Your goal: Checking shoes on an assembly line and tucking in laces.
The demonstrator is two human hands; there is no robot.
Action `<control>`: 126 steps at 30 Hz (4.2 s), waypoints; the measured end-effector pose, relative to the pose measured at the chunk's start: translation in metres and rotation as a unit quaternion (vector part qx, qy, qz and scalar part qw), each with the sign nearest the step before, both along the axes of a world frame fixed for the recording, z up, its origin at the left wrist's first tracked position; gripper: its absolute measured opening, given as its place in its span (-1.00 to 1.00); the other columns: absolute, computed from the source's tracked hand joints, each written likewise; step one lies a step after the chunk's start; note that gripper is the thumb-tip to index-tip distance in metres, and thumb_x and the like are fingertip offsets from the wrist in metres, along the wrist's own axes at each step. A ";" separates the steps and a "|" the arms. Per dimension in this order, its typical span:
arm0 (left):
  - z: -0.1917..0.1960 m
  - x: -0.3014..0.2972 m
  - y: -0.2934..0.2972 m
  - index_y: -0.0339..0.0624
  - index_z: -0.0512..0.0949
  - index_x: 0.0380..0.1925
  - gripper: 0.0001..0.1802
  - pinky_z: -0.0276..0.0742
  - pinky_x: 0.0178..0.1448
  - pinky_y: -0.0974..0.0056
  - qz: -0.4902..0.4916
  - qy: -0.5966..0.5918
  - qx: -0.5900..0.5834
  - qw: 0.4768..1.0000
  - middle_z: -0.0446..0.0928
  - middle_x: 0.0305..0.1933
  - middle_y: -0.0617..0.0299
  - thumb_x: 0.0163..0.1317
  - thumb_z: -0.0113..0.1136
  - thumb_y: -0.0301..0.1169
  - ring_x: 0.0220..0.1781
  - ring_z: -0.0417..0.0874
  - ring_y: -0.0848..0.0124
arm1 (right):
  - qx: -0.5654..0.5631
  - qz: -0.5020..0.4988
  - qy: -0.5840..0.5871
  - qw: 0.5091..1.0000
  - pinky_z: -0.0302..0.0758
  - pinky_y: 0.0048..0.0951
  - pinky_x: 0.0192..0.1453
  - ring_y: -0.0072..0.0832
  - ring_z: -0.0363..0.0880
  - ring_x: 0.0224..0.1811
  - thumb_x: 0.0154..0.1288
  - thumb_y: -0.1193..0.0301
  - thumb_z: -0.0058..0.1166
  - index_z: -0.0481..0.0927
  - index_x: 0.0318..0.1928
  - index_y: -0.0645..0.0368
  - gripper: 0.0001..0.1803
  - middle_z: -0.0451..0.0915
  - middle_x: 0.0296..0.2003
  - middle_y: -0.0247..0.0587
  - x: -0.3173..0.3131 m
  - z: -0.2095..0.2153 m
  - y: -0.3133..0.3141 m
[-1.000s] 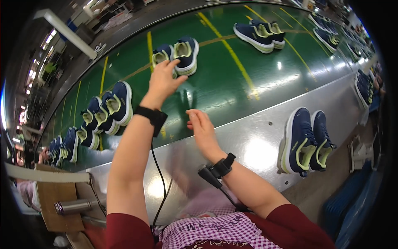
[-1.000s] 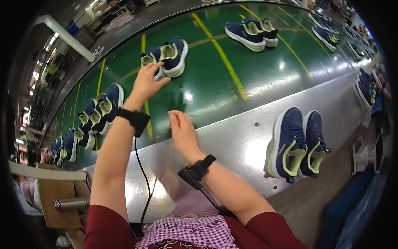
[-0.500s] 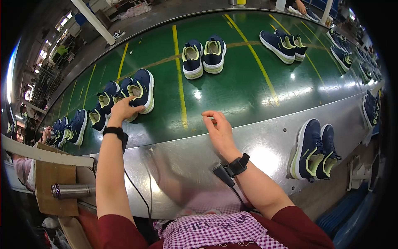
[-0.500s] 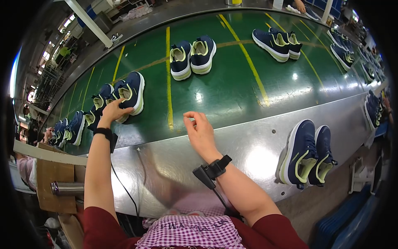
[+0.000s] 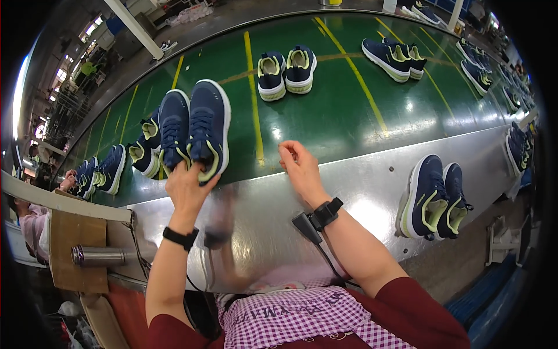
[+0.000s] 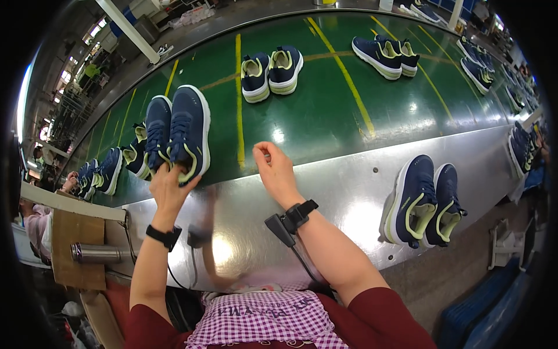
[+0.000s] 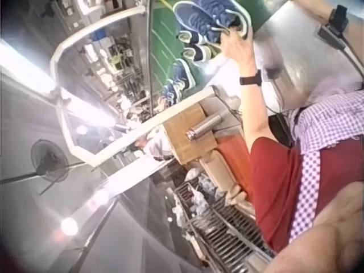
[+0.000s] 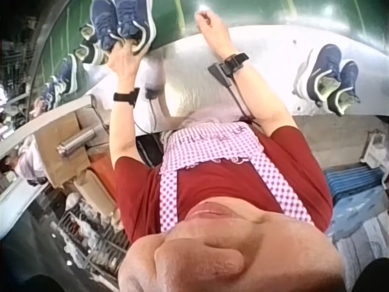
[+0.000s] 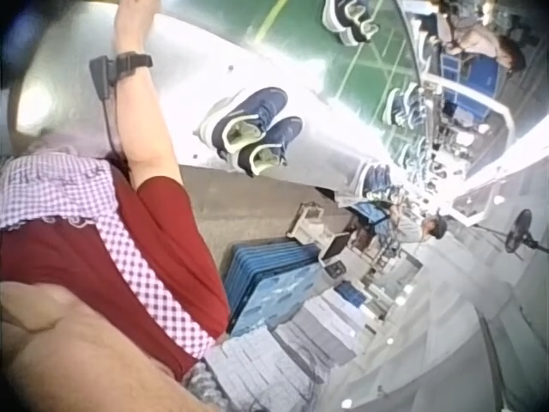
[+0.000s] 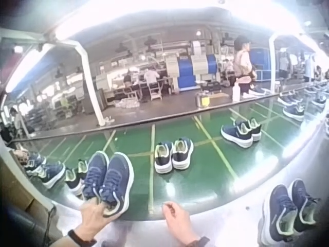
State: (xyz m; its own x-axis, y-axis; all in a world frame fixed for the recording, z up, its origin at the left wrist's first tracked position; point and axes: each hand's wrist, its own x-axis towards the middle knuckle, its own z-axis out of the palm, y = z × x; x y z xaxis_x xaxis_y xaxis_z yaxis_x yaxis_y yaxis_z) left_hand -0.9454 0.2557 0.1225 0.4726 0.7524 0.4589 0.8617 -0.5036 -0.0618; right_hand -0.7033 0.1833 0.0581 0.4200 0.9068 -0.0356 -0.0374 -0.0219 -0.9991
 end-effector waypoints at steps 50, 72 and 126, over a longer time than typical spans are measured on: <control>0.034 -0.001 -0.185 0.17 0.37 0.28 -0.16 0.57 -0.23 -0.01 -0.157 -0.094 -0.216 0.959 0.49 -0.18 -0.14 -0.09 0.20 -0.68 -0.27 0.63 -0.09 | -0.013 0.104 0.330 0.938 0.61 -0.41 -0.02 -0.45 0.65 -0.15 0.48 -0.13 -0.22 0.53 0.07 0.19 -0.37 0.65 -0.12 -0.23 -0.048 0.050 -0.076; 0.011 -0.066 -0.179 -0.31 0.20 0.32 -0.17 0.39 0.25 0.06 -0.030 -0.368 -0.202 0.907 0.40 0.19 -0.18 0.04 0.38 -0.47 0.19 0.47 -0.06 | 0.088 0.178 -0.292 0.935 0.46 -0.23 0.21 0.01 0.54 0.12 0.29 0.31 0.15 0.16 0.36 0.44 -0.25 0.52 0.07 0.29 -0.143 0.086 -0.160; 0.047 -0.090 -0.199 -0.26 0.59 -0.36 -0.68 0.66 -0.34 0.39 -0.042 -0.359 -0.074 0.930 0.60 -0.38 0.14 -0.19 0.28 -0.77 -0.44 0.67 0.35 | 0.062 0.213 -0.420 0.880 0.60 -0.20 -0.16 0.03 0.65 -0.21 -0.11 0.62 0.21 0.14 0.26 0.64 -0.13 0.55 -0.14 0.33 -0.168 0.091 -0.156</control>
State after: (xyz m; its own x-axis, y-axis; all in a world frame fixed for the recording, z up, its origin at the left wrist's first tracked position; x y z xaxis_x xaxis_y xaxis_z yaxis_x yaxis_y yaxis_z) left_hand -1.0354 0.0565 0.1695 0.1448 0.8065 0.5732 0.6117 -0.5284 0.5888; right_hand -0.8712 0.0268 0.1491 -0.1285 0.9632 0.2359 0.7005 0.2565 -0.6659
